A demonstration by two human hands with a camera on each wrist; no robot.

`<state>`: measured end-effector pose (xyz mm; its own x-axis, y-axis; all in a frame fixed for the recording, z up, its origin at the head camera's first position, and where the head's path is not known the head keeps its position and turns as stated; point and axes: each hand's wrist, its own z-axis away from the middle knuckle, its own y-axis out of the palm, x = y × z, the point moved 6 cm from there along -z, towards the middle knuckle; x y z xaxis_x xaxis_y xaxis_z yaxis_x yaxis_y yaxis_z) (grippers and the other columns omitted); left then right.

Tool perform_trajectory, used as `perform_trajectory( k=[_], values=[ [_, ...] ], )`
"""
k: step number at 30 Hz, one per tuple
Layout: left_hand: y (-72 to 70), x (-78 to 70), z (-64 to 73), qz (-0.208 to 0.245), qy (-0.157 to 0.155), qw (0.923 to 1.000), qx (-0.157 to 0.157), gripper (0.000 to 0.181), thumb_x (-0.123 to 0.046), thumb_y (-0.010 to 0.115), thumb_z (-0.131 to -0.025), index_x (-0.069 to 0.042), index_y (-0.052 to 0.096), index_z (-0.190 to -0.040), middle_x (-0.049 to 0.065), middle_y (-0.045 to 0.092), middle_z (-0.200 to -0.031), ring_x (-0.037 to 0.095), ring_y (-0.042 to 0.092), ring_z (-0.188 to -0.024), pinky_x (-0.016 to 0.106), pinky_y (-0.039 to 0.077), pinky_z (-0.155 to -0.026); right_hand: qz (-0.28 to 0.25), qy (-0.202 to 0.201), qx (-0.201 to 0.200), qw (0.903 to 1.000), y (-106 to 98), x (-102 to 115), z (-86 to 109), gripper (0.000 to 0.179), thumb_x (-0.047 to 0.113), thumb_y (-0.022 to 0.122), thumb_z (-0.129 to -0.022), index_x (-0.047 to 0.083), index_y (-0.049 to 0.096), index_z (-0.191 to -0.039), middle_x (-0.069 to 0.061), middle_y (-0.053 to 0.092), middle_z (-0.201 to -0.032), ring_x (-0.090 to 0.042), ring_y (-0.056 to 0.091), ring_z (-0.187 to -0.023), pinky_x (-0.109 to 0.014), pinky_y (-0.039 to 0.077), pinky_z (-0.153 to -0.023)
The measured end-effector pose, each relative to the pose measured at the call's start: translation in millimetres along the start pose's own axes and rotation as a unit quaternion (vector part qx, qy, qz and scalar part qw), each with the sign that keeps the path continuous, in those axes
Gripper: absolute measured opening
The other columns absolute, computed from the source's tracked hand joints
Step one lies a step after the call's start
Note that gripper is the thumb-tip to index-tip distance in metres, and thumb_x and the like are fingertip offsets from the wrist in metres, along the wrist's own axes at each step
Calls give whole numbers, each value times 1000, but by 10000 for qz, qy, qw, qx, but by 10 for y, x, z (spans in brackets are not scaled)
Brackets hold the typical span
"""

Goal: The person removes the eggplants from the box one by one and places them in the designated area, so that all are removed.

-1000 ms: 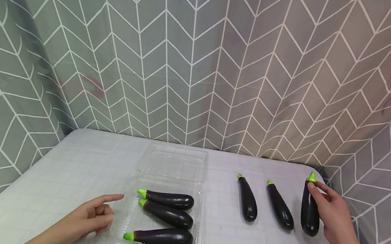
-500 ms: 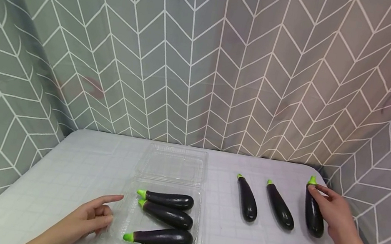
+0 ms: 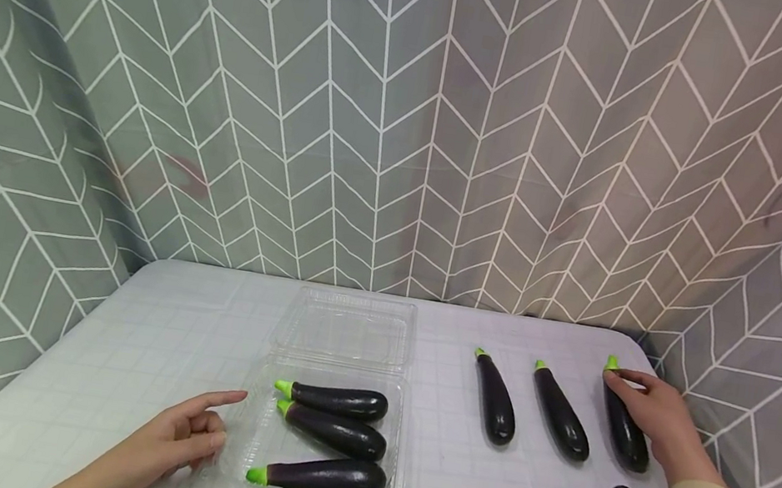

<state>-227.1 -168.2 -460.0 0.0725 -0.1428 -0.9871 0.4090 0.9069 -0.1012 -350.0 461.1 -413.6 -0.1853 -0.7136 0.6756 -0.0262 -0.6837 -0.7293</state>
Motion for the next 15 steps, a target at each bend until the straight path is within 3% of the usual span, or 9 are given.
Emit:
perform_trajectory(
  k=[15],
  values=[
    [15, -48, 0, -5, 68, 10000, 72, 60, -17, 60, -100, -6, 33, -153, 7, 57, -89, 12, 53, -73, 26, 48, -65, 324, 334, 405, 9981, 83, -2, -110, 94, 66, 44, -95, -13, 31, -144, -46, 18, -142, -57, 33, -123, -65, 36, -93]
  ],
)
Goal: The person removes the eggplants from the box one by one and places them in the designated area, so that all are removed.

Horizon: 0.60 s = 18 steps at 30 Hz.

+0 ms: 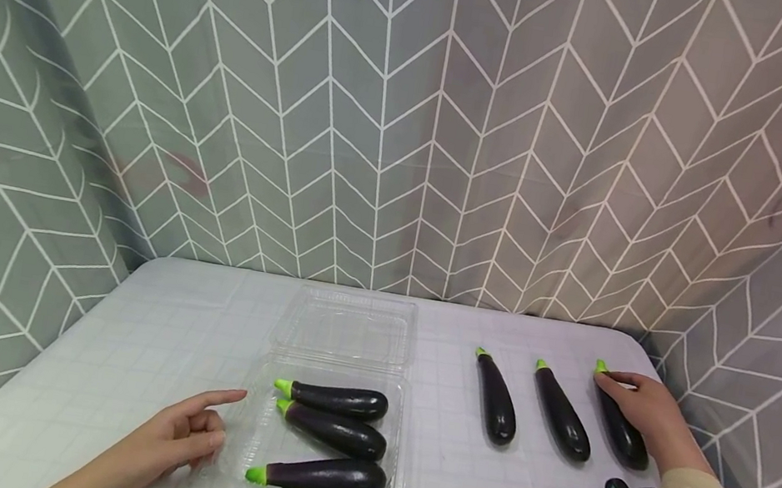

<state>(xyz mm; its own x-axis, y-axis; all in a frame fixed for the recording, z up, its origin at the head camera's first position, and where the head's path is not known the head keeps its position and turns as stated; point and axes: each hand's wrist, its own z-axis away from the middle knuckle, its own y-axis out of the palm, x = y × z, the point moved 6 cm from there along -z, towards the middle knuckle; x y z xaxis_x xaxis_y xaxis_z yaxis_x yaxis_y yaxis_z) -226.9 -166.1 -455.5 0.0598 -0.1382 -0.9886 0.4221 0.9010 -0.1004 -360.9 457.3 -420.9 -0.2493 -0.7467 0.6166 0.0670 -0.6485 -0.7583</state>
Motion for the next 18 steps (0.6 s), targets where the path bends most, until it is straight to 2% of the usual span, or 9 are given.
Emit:
perform_trajectory(
  k=[7, 18],
  values=[
    [2, 3, 9, 11, 100, 9999, 22, 59, -15, 59, -101, -6, 32, -153, 7, 56, -89, 12, 53, -73, 26, 47, -65, 130, -77, -99, 9998, 3, -8, -9, 89, 63, 46, -96, -13, 37, -140, -46, 25, -137, -56, 37, -119, -62, 38, -92],
    [7, 8, 4, 27, 102, 9999, -14, 60, -15, 60, -100, -6, 32, -153, 8, 56, -90, 12, 54, -73, 26, 48, -65, 746, -342, -322, 9961, 0, 1, -23, 84, 62, 44, -97, -13, 46, -134, -45, 37, -130, -56, 44, -112, -61, 41, -86]
  ],
)
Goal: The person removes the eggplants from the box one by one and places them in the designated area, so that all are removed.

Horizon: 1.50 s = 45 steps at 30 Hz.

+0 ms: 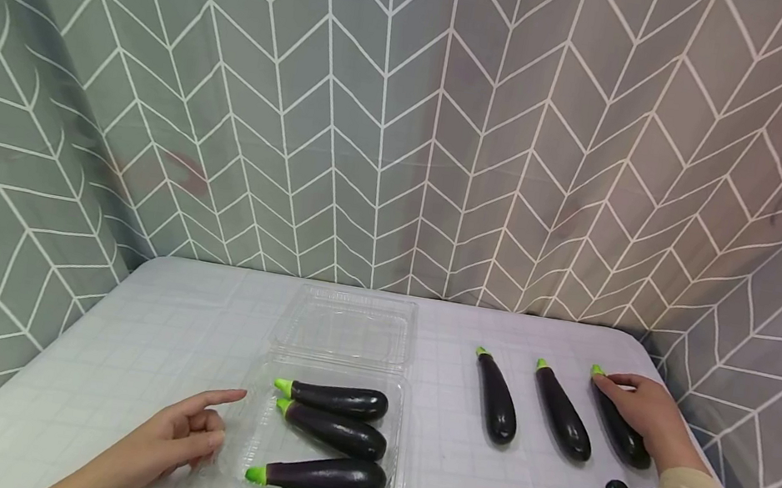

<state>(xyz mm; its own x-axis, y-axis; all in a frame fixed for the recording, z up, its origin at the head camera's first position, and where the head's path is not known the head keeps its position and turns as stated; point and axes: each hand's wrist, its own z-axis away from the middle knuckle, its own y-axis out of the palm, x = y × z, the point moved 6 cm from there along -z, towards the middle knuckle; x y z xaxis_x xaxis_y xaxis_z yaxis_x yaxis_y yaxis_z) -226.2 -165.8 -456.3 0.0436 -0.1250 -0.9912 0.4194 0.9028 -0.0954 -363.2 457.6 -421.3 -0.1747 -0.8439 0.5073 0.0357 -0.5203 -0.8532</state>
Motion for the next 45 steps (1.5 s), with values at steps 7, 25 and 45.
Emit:
perform_trajectory(
  k=[7, 25, 45],
  values=[
    [3, -4, 4, -59, -44, 10000, -2, 60, -16, 60, -100, -6, 33, -153, 8, 57, -90, 12, 54, -74, 26, 48, -65, -96, 278, 120, 9995, -20, -44, 29, 90, 65, 43, -96, -14, 41, -137, -46, 31, -133, -58, 40, -117, -64, 38, -91],
    [-1, 4, 13, -30, -250, 9996, -101, 62, -18, 62, -100, -7, 33, -153, 8, 58, -91, 14, 54, -74, 27, 48, -65, -161, 276, 234, 9992, -39, -92, 56, 91, 65, 41, -97, -16, 38, -138, -48, 27, -134, -60, 37, -118, -64, 37, -92],
    [-13, 3, 10, -19, -157, 9999, -54, 60, -18, 60, -100, -7, 33, -153, 9, 57, -90, 13, 54, -74, 27, 48, -67, 12, -363, -903, 9953, -299, 149, 286, 83, 58, 41, -100, -13, 33, -142, -43, 41, -131, -58, 44, -109, -62, 43, -74]
  ],
)
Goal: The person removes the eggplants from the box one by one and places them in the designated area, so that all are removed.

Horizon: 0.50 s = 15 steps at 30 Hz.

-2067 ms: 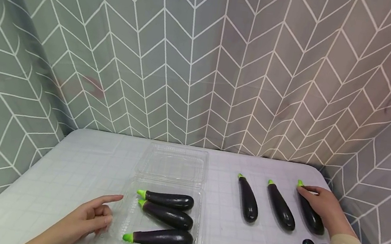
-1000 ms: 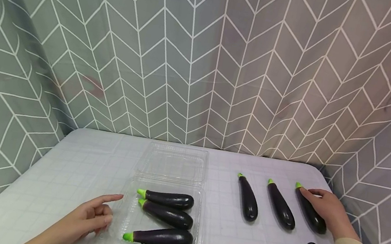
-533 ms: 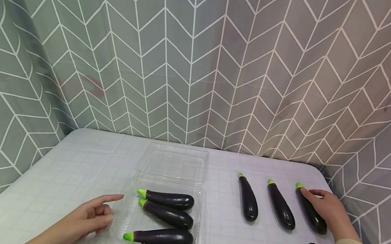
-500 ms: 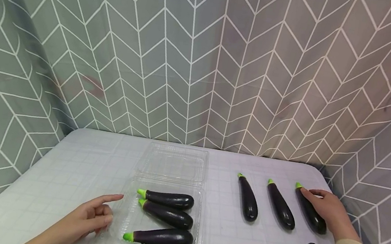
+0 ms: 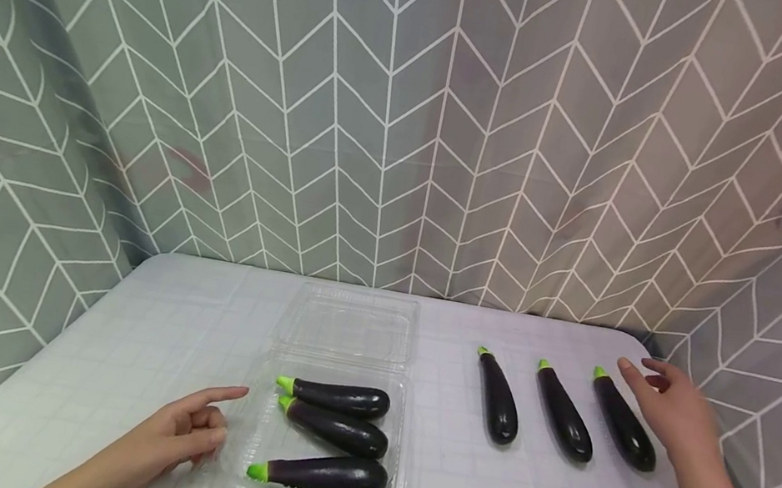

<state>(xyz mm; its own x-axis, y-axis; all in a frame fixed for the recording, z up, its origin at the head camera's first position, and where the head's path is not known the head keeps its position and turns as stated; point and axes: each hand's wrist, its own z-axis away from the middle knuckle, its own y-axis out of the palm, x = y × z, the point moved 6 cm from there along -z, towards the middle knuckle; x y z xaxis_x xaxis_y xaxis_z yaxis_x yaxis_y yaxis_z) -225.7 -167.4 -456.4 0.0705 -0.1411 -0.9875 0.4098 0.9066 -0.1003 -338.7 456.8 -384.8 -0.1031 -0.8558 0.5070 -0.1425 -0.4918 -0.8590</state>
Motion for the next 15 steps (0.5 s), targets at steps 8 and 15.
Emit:
perform_trajectory(
  k=[8, 15],
  values=[
    [-5, -7, 2, 2, 8, 10000, -27, 60, -18, 61, -100, -6, 33, -153, 9, 57, -91, 14, 54, -74, 27, 48, -66, -161, -461, -370, 9981, -108, 563, 194, 75, 56, 46, -100, -7, 43, -140, -38, 49, -128, -54, 47, -111, -61, 41, -77],
    [-10, 37, -17, 15, -152, 9998, -84, 61, -19, 62, -99, -7, 35, -152, 9, 58, -90, 16, 54, -75, 27, 48, -65, -201, -1034, -487, 9932, -59, 1033, 324, 68, 53, 51, -100, -2, 46, -140, -30, 56, -125, -48, 52, -113, -61, 41, -81]
  ],
)
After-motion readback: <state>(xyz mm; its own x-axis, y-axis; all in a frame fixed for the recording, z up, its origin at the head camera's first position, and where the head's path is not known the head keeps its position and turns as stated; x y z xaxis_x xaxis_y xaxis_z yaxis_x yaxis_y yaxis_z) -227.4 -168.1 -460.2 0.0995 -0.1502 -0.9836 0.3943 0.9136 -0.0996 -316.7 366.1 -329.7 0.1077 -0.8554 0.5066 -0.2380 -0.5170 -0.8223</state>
